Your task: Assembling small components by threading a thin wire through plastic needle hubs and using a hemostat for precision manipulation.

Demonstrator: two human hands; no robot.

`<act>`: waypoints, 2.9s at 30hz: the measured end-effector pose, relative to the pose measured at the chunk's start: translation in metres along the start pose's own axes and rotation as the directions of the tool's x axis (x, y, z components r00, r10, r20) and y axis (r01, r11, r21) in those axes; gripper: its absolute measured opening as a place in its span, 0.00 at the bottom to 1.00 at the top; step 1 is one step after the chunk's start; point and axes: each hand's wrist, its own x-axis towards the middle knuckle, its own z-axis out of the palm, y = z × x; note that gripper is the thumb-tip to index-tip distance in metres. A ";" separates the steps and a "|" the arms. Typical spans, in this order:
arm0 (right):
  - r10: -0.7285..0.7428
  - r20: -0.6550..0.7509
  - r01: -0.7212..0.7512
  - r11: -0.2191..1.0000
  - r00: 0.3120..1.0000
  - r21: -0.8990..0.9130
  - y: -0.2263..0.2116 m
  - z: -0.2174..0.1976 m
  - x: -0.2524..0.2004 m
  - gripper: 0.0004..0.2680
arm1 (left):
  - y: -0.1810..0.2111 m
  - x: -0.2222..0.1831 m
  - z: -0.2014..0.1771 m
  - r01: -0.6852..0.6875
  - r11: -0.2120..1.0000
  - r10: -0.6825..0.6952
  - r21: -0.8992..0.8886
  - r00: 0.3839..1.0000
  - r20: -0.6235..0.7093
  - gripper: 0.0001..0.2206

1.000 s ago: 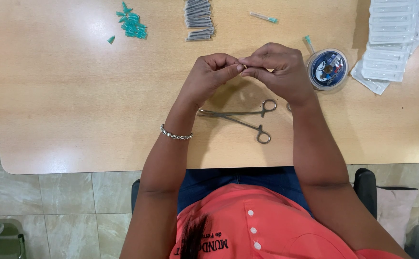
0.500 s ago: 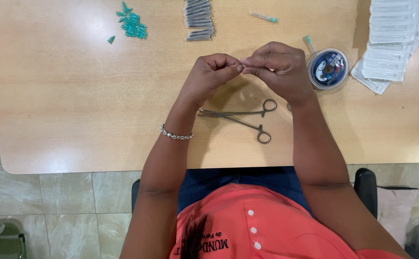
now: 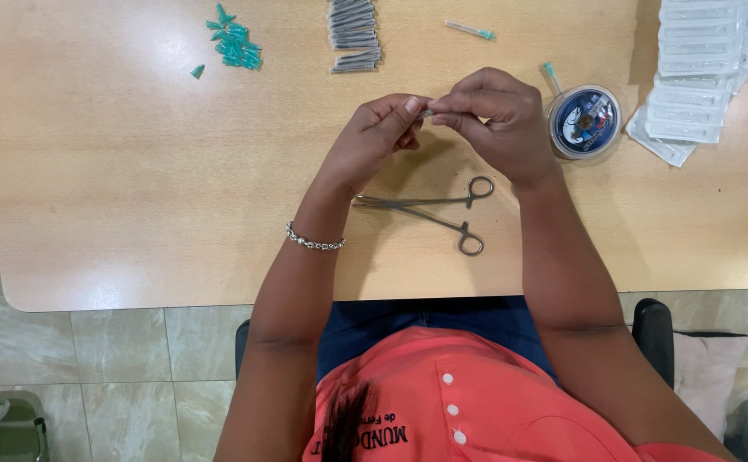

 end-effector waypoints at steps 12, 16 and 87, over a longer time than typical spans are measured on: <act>0.113 -0.109 -0.120 0.991 0.988 -0.054 0.000 0.005 0.000 0.07 | 0.022 -0.012 0.009 -0.033 0.926 0.077 0.375 0.992 -0.102 0.05; 0.012 -0.176 -0.025 0.997 0.984 -0.069 -0.001 0.013 0.002 0.05 | 0.014 -0.009 0.005 -0.031 0.936 0.086 0.350 0.986 -0.143 0.05; 0.203 -0.071 -0.215 0.913 0.977 -0.347 0.012 0.024 0.007 0.07 | -0.021 0.008 0.000 -0.294 -0.056 0.494 0.954 0.822 0.282 0.05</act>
